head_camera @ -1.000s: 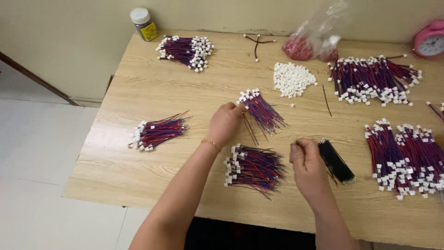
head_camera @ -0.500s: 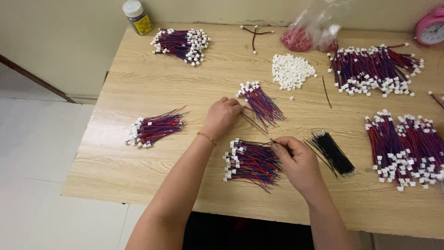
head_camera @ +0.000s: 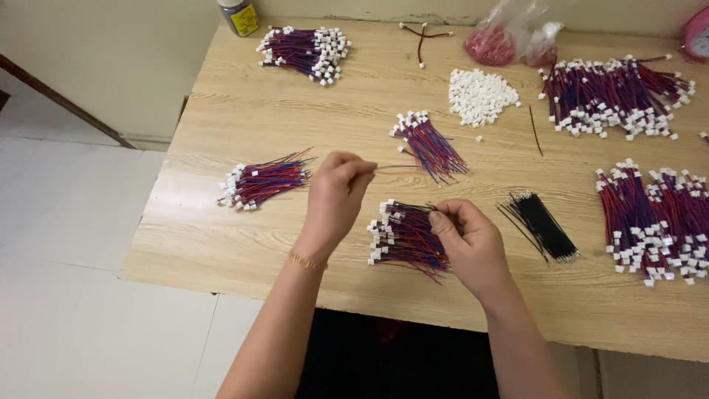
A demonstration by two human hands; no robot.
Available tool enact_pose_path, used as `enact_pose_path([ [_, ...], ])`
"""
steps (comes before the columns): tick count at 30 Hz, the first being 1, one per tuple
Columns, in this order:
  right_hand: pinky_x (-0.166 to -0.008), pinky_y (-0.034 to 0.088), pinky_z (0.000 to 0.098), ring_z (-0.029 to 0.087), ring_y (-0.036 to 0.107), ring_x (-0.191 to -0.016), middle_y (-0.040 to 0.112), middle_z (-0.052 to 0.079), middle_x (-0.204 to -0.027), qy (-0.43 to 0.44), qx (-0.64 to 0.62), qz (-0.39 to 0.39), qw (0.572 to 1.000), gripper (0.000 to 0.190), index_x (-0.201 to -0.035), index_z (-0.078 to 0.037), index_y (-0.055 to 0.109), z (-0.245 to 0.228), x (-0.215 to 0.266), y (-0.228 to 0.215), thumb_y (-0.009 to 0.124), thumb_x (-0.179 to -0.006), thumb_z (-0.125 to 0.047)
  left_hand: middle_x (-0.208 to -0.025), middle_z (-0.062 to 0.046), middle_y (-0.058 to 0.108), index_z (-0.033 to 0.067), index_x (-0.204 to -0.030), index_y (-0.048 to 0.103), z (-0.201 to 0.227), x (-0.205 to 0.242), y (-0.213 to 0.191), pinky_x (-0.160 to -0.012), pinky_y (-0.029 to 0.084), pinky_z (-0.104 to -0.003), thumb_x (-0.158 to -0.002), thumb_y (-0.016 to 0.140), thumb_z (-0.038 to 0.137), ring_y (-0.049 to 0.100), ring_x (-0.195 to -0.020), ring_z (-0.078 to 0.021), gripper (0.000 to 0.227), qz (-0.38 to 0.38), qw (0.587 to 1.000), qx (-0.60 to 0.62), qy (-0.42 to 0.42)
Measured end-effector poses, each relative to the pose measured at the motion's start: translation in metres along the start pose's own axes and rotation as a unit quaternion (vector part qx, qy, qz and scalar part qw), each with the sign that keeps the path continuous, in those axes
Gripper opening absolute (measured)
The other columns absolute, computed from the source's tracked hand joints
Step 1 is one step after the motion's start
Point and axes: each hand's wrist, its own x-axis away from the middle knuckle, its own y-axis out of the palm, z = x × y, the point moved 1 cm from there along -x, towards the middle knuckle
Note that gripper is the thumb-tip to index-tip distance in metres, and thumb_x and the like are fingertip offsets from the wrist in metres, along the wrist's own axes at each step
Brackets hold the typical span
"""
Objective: Sorting and organizing bundles of wires with connectors on a table into different groups.
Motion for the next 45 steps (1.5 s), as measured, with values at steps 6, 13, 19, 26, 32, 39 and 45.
enact_pose_path([
  [6,-0.066,0.051,0.0302,0.014,0.06,-0.069,0.068,0.009,-0.074,-0.031,0.055,-0.02,0.998,0.011,-0.097,-0.004,0.07,-0.033,0.011,0.008,0.067,-0.091,-0.012,-0.096,-0.009,0.069,0.0144,-0.097,0.077,0.033,0.046,0.004,-0.079,0.056,-0.032,-0.083,0.075,0.011,0.069,-0.091,-0.023,0.014,-0.017,0.974,0.203,-0.096],
  [13,-0.074,0.052,0.0358,0.019,0.064,-0.077,0.07,0.013,-0.078,-0.046,0.096,-0.048,0.993,0.011,-0.096,-0.005,0.072,-0.047,0.019,0.005,0.068,-0.089,-0.011,-0.091,-0.01,0.066,0.0036,-0.096,0.074,0.039,0.066,0.025,-0.074,0.058,-0.03,-0.085,0.074,0.008,0.067,-0.08,-0.015,0.012,-0.052,0.91,0.373,-0.174],
  [19,-0.072,0.052,0.0329,0.013,0.057,-0.076,0.068,0.008,-0.076,-0.028,0.047,-0.04,0.998,0.01,-0.095,-0.006,0.072,-0.034,0.023,0.004,0.068,-0.089,-0.013,-0.085,-0.007,0.067,0.0002,-0.095,0.072,0.046,0.068,0.026,-0.068,0.057,-0.026,-0.087,0.072,0.006,0.066,-0.076,-0.0116,0.01,-0.055,0.894,0.4,-0.196],
  [26,-0.069,0.052,0.0383,0.028,0.068,-0.077,0.068,0.018,-0.077,-0.087,0.141,-0.017,0.986,0.009,-0.091,-0.003,0.071,-0.058,0.024,-0.002,0.07,-0.086,-0.01,-0.089,-0.008,0.07,0.0025,-0.103,0.072,0.033,0.075,0.034,-0.075,0.055,-0.026,-0.089,0.067,0.003,0.064,-0.082,-0.0106,0.014,-0.059,0.883,0.42,-0.199],
  [32,-0.068,0.053,0.0329,0.025,0.068,-0.076,0.067,0.011,-0.076,-0.154,0.203,-0.004,0.967,0.007,-0.09,-0.007,0.071,-0.069,0.027,0.0,0.071,-0.085,-0.011,-0.094,-0.014,0.071,-0.0039,-0.108,0.068,0.034,0.079,0.034,-0.078,0.059,-0.031,-0.09,0.062,-0.002,0.069,-0.084,-0.0163,0.019,-0.047,0.834,0.491,-0.247],
  [39,-0.067,0.052,0.0388,0.03,0.067,-0.074,0.065,0.014,-0.074,-0.137,0.178,-0.026,0.974,0.008,-0.089,-0.006,0.07,-0.063,0.025,0.003,0.07,-0.083,-0.011,-0.096,-0.016,0.068,-0.0063,-0.108,0.065,0.032,0.082,0.036,-0.075,0.063,-0.033,-0.089,0.062,-0.004,0.072,-0.084,-0.0226,0.019,-0.044,0.738,0.607,-0.289],
  [45,-0.067,0.052,0.0354,0.026,0.067,-0.073,0.066,0.011,-0.073,-0.117,0.173,-0.022,0.978,0.007,-0.088,-0.007,0.071,-0.057,0.024,0.005,0.071,-0.083,-0.012,-0.095,-0.017,0.068,-0.0071,-0.108,0.065,0.028,0.084,0.04,-0.074,0.063,-0.033,-0.089,0.063,-0.004,0.072,-0.083,-0.0244,0.02,-0.041,0.717,0.628,-0.301],
])
